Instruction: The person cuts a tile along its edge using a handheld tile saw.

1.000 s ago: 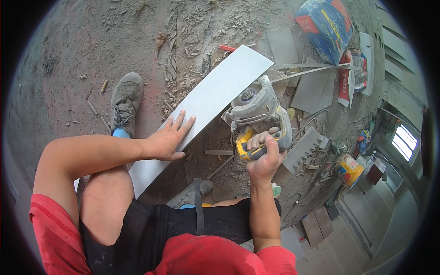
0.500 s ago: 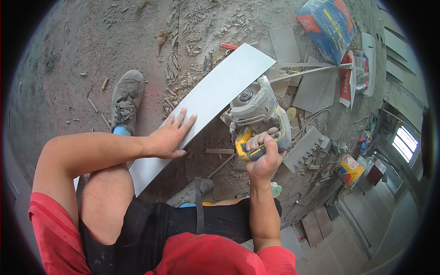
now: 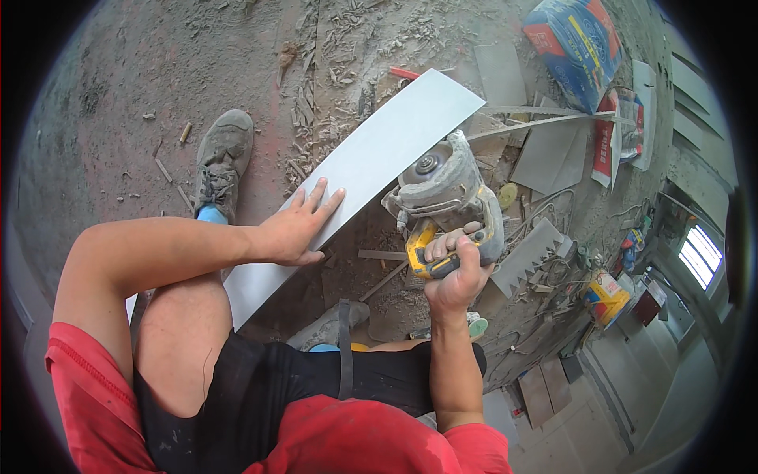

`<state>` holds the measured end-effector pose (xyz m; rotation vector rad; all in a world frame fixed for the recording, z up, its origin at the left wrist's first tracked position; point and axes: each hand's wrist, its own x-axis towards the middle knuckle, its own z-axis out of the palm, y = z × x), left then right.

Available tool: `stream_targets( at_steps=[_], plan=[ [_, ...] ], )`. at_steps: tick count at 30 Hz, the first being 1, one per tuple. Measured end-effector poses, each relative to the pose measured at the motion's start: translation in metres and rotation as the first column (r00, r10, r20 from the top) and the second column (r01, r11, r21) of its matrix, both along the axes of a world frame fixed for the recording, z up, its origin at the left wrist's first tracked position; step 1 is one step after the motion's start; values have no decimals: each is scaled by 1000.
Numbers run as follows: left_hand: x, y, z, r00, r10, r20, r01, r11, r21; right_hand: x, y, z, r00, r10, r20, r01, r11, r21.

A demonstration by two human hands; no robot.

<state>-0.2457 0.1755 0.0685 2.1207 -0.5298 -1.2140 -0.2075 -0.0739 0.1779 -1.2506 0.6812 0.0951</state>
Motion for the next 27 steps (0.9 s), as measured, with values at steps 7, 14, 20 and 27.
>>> stream_targets(
  at_steps=[7,14,20,27],
  plan=[
    [-4,1,-3,999,5,41,-4,1000,-17,-5,2,-1,1000,8,0,-8,1000,14],
    [-4,0,-4,999,2,51,-2,1000,-9,-10,6,1,1000,1,-8,-1,1000,0],
    [-4,1,-4,1000,17,17,-17,1000,-13,-13,10,2,1000,19,6,-19,1000,-14],
    [-4,0,-4,999,14,35,-14,1000,-12,-19,10,2,1000,13,0,-13,1000,-24]
  ],
)
